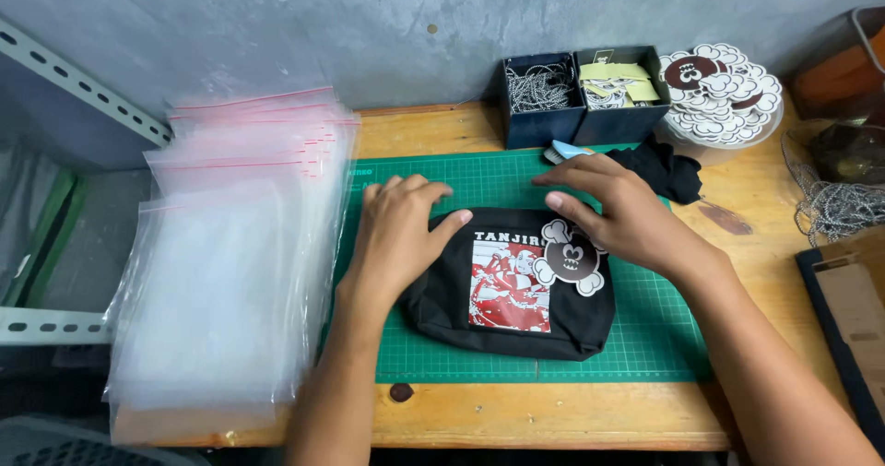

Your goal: The person attaches a small bear-shaped charm to a black bag using a metal clasp. They then attach a long black strap to the bag, adjusting its length and securing it. Finally, the person places the completed bag into a clear plastic zip-lock bag and seals it.

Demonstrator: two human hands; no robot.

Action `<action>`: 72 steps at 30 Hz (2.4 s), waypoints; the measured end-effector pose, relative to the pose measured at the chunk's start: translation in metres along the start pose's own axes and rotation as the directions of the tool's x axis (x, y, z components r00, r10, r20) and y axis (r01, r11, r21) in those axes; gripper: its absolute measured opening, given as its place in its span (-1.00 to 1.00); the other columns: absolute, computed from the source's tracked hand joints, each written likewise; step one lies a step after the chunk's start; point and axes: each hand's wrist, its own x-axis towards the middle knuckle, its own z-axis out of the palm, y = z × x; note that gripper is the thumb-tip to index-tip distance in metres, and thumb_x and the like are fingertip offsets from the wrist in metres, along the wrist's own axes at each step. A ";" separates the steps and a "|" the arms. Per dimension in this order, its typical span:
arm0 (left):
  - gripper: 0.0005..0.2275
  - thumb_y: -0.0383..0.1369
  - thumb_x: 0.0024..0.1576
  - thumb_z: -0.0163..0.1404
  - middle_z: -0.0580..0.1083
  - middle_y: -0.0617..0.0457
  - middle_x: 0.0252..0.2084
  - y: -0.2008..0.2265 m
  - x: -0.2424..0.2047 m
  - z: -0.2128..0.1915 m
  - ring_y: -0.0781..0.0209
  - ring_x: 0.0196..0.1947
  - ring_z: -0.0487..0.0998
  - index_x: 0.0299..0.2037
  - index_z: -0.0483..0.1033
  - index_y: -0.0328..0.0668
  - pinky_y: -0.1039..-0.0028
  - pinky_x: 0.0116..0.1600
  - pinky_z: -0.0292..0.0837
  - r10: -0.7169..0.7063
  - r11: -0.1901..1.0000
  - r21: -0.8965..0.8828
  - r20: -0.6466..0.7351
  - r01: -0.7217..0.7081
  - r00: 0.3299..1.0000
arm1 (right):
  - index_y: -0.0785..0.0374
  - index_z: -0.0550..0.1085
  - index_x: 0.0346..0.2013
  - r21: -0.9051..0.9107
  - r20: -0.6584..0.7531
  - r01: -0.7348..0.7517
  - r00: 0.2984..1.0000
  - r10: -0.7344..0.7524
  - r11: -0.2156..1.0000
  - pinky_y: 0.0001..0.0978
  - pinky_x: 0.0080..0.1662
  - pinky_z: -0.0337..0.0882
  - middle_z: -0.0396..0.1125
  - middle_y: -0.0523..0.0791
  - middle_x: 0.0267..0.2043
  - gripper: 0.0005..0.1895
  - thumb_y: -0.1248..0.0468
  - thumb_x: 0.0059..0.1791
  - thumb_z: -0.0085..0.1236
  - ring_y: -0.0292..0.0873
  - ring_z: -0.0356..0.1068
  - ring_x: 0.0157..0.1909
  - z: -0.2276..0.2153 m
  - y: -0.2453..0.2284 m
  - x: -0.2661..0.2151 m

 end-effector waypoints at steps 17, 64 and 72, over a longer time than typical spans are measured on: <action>-0.60 -0.30 0.25 0.22 0.66 -0.23 0.24 -0.001 -0.015 -0.065 -0.37 0.36 0.60 0.31 0.67 -0.16 -0.12 0.48 0.40 -0.062 0.955 -0.247 0.379 0.165 0.923 | 0.08 0.63 0.27 -0.156 0.259 -0.294 0.909 0.326 0.943 0.20 0.24 0.54 0.55 0.08 0.19 -0.56 0.03 0.13 0.30 0.32 0.55 0.28 -0.009 -0.007 -0.003; -0.64 -0.12 -0.01 0.56 0.60 0.20 -0.36 -0.029 -0.013 -0.056 0.32 -0.37 0.53 -0.23 0.62 0.04 0.40 -0.23 0.37 -0.235 0.892 -0.279 0.388 0.357 0.891 | 0.15 0.75 0.04 -0.199 -0.152 -0.401 0.914 0.376 0.894 -0.26 -0.14 0.36 0.64 -0.12 -0.25 -0.82 0.16 0.22 0.37 -0.23 0.54 -0.21 -0.029 0.035 -0.013; -0.70 -0.11 0.16 0.44 0.72 0.12 -0.47 -0.014 -0.013 -0.067 0.39 -0.46 0.62 -0.46 0.71 -0.10 0.51 -0.29 0.45 -0.270 0.850 -0.272 0.512 0.452 0.815 | 0.16 0.76 -0.06 -0.118 0.116 -0.427 0.891 0.440 0.896 -0.28 0.03 0.48 0.73 -0.20 -0.02 -0.72 0.05 0.14 0.32 -0.26 0.61 0.01 -0.028 0.004 -0.006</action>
